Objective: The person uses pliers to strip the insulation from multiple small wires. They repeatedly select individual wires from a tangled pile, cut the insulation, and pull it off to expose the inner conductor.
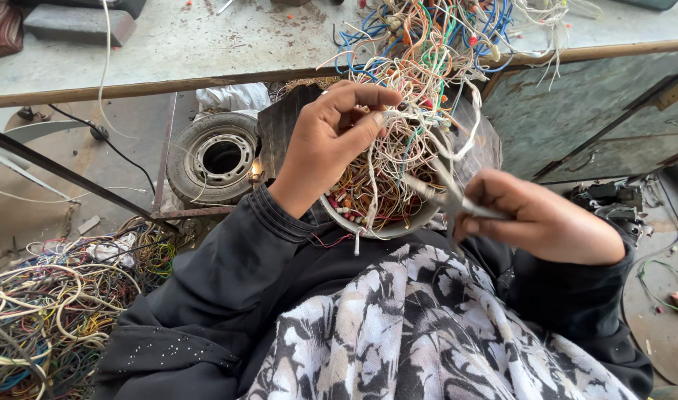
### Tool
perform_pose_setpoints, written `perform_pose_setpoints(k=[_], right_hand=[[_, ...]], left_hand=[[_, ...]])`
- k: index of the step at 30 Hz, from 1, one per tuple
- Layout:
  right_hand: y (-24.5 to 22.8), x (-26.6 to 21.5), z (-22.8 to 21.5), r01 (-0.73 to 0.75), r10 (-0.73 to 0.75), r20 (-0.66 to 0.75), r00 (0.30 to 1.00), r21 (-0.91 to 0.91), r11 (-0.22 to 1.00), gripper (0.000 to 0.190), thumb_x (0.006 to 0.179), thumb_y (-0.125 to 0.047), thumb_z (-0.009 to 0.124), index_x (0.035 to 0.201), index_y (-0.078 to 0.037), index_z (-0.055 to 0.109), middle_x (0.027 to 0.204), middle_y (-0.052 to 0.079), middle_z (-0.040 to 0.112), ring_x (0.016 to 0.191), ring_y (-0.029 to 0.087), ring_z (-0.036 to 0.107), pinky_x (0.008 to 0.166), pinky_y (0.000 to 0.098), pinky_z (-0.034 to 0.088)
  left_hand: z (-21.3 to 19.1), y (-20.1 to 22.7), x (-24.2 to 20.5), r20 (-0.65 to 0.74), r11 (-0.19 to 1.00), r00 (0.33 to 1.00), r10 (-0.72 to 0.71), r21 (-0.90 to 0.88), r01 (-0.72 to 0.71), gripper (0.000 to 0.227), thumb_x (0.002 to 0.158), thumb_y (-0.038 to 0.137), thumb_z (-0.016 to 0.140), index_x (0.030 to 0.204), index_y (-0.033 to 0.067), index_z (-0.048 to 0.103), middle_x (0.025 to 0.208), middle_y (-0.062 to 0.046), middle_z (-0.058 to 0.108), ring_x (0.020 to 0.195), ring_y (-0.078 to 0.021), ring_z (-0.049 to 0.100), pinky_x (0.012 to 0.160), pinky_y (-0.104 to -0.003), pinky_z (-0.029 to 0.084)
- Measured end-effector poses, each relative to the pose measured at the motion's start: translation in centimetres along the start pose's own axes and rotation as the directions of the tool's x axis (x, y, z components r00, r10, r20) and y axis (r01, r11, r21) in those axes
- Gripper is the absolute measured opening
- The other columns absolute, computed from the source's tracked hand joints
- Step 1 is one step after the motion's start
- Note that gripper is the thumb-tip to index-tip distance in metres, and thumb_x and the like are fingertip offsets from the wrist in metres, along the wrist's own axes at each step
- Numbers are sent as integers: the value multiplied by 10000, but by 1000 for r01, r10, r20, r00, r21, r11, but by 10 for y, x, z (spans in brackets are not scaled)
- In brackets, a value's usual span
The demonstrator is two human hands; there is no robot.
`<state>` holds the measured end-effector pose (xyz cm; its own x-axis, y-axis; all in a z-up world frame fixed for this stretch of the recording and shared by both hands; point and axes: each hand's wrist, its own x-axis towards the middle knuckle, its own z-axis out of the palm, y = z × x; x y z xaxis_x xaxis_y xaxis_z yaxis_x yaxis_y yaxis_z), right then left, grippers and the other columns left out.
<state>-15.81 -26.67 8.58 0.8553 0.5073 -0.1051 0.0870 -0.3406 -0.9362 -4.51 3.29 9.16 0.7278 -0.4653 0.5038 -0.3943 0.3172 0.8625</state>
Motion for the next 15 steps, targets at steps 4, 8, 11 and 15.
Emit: perform_pose_setpoints(k=[4, 8, 11, 15], right_hand=[[-3, 5, 4, 97, -108, 90, 990, 120, 988, 241, 1000, -19, 603, 1230, 38, 558, 1142, 124, 660, 1031, 156, 629, 922, 301, 541], [-10, 15, 11, 72, -83, 19, 996, 338, 938, 346, 996, -31, 556, 1329, 26, 482, 1350, 174, 618, 1207, 218, 605, 1019, 354, 503], [-17, 22, 21, 99, -107, -8, 994, 438, 893, 340, 1006, -32, 516, 1332, 32, 439, 1435, 202, 579, 1326, 285, 603, 1099, 430, 505], [-22, 31, 30, 57, -37, -56, 998, 422, 905, 367, 1012, -53, 465, 1367, 5, 393, 1429, 217, 591, 1292, 297, 620, 1064, 455, 518]], left_hand=[[-1, 1, -1, -9, 996, 1000, 13, 86, -13, 191, 1054, 50, 681, 1240, 36, 720, 1154, 16, 667, 964, -12, 629, 860, -188, 536], [1, 8, -1, -16, 998, 1000, -5, 69, 6, 193, 1042, 63, 699, 1233, 36, 718, 1148, 17, 698, 960, -13, 645, 858, -189, 559], [6, 18, -2, -22, 990, 999, 47, 134, -43, 181, 1032, 46, 704, 1213, 33, 716, 1128, 22, 675, 976, -21, 668, 862, -195, 579], [11, 35, -7, 11, 972, 998, 66, 227, -67, 151, 1017, 17, 698, 1162, 30, 738, 1025, 22, 625, 901, -24, 659, 783, -199, 583]])
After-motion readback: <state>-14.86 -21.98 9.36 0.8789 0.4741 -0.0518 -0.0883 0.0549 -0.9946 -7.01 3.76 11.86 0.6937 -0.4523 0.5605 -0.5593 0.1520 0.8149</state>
